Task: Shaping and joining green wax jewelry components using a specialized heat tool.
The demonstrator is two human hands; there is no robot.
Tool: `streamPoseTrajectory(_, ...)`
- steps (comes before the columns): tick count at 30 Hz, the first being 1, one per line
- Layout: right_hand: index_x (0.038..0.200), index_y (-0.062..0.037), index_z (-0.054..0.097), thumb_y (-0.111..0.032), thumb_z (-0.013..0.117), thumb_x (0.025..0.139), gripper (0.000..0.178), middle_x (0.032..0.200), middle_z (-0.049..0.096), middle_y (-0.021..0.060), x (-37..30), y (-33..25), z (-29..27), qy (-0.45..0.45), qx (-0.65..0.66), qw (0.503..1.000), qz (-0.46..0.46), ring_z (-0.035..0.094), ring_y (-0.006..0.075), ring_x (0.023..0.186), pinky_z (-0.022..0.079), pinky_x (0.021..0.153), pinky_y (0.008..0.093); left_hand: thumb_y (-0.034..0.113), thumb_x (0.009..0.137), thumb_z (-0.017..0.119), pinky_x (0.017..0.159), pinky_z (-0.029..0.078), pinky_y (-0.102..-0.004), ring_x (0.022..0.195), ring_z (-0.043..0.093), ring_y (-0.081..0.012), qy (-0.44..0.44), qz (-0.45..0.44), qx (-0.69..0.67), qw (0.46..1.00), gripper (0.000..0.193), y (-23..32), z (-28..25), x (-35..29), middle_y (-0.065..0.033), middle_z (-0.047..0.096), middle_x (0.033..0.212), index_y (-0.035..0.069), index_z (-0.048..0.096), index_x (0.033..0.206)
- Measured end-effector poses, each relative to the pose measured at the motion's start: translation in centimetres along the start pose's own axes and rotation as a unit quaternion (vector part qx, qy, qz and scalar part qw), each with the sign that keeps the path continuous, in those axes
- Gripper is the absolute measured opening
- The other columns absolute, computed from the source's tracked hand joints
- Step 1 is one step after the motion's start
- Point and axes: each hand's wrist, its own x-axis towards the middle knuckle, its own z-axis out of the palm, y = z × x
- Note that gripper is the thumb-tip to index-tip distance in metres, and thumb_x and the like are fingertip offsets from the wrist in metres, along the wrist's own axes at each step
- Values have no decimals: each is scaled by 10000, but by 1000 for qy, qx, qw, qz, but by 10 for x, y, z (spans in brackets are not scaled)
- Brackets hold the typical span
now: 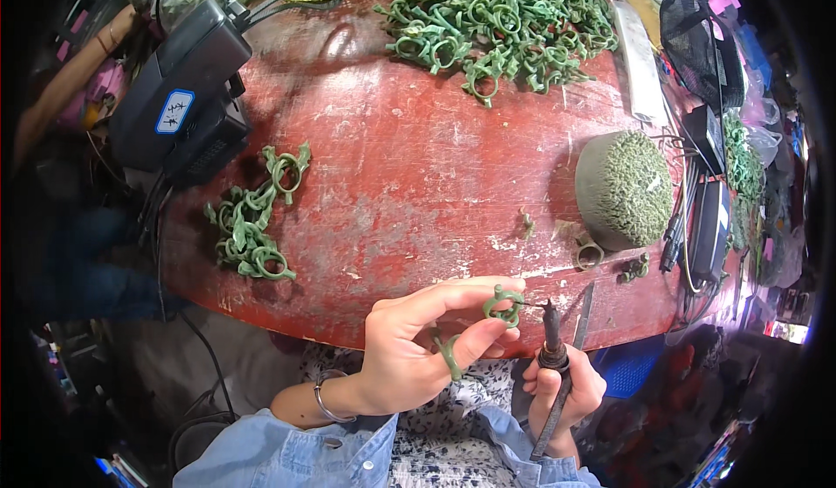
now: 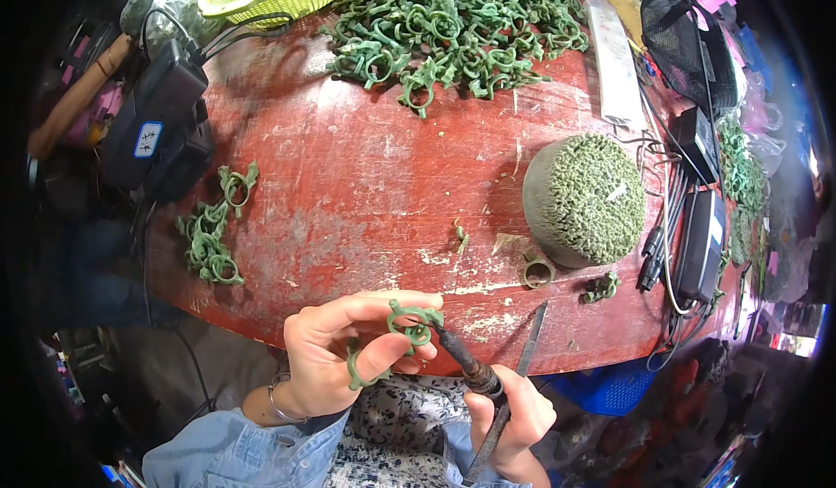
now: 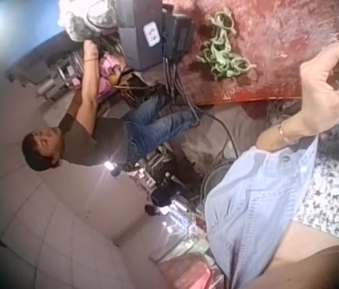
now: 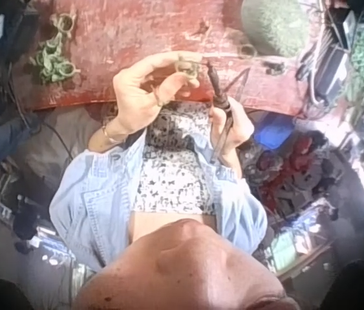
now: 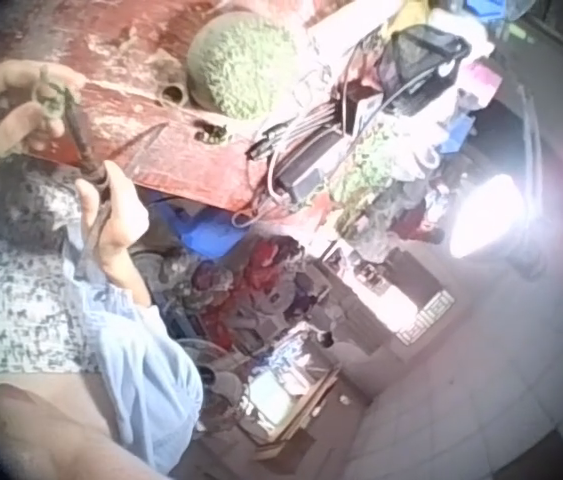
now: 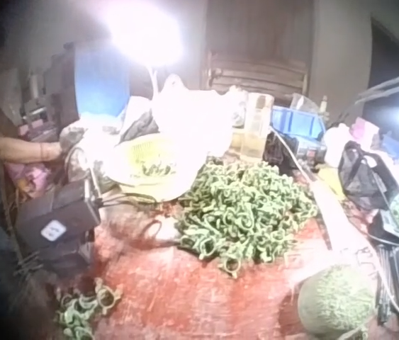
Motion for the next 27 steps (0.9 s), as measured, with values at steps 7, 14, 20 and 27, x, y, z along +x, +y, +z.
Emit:
streamPoseTrajectory(7, 783, 59, 550, -449, 510, 849, 513, 510, 512, 26, 3, 0, 0, -5, -37, 999, -21, 477, 62, 405, 361, 383, 179, 98, 866, 539, 642, 540, -254, 785, 627, -160, -6, -27, -18, 999, 274, 3, 0, 0, -147, 616, 951, -89, 536, 1066)
streamPoseTrajectory(14, 787, 62, 552, -447, 522, 843, 512, 499, 502, 21, 3, 2, 1, 0, -37, 999, -23, 464, 59, 402, 347, 376, 180, 65, 871, 514, 660, 546, -274, 809, 629, -193, -8, -23, -20, 999, 232, 2, 0, 1, -196, 581, 1040, -97, 526, 1036)
streamPoseTrajectory(20, 782, 59, 554, -449, 525, 841, 512, 497, 499, 19, 5, 0, 1, -1, -51, 998, -25, 462, 58, 402, 339, 378, 180, 18, 869, 493, 709, 536, -267, 845, 620, -183, -21, -28, -35, 999, 225, 2, -2, 0, -152, 585, 1012, -64, 514, 1077)
streamPoseTrajectory(27, 786, 56, 556, -450, 531, 838, 510, 495, 495, 15, 4, 0, 1, -2, -50, 998, -22, 461, 57, 404, 336, 380, 182, 23, 874, 477, 679, 548, -290, 848, 625, -225, -21, -28, -16, 999, 188, 3, -2, 1, -217, 543, 1107, -96, 512, 1015)
